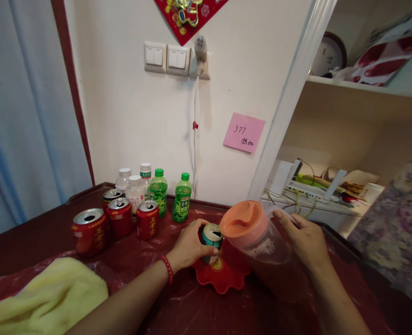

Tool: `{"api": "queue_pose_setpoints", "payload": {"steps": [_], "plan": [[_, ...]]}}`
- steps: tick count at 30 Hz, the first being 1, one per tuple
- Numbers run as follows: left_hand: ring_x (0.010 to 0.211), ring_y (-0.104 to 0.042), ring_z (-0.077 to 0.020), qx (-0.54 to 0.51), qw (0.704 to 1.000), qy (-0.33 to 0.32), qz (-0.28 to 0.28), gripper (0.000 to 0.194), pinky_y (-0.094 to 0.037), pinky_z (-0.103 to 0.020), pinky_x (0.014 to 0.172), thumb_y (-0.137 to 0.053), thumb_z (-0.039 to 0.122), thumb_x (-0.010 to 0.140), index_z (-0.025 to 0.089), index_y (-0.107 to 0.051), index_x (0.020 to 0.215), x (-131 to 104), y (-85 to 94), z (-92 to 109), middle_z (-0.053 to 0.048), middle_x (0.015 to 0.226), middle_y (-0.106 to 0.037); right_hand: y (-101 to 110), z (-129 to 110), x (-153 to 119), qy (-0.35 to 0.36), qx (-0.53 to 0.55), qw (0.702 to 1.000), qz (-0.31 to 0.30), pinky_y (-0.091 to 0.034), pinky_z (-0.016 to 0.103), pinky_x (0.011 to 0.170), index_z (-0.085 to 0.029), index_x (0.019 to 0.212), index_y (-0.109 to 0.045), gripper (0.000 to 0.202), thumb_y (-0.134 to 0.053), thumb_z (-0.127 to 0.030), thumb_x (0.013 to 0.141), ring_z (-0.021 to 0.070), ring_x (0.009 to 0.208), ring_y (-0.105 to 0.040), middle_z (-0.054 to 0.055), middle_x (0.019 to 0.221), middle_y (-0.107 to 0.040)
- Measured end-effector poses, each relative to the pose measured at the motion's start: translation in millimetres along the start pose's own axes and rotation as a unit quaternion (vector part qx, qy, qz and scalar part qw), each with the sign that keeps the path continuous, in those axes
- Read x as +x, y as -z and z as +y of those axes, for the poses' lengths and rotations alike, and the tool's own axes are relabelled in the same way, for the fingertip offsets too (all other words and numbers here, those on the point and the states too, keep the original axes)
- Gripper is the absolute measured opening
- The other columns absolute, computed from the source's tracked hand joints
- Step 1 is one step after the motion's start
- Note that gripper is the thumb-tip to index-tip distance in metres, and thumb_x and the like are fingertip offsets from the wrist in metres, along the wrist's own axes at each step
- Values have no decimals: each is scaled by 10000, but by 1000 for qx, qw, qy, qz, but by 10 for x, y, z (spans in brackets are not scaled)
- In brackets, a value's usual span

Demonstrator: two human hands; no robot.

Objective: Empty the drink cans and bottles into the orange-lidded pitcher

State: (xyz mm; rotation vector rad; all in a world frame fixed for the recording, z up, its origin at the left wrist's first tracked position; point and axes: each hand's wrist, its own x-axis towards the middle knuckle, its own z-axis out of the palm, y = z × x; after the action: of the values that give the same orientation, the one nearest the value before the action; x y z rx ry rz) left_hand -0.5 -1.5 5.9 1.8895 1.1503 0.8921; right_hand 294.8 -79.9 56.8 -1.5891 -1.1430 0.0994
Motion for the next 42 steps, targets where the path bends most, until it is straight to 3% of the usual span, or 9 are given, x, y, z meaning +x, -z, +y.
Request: {"api": "queue_pose_setpoints", "payload": {"steps": [42], "plan": [[1145, -693, -317, 5, 1000, -1, 3, 619, -517, -418, 1020, -961, 197, 576, 231, -681, 1126, -5, 10, 15, -66, 1221, -764, 2, 13, 8, 12, -7, 1000, 2, -275, 266, 520, -219, 626, -500, 774, -644, -964, 775, 153, 619, -363, -21, 620, -365]]}}
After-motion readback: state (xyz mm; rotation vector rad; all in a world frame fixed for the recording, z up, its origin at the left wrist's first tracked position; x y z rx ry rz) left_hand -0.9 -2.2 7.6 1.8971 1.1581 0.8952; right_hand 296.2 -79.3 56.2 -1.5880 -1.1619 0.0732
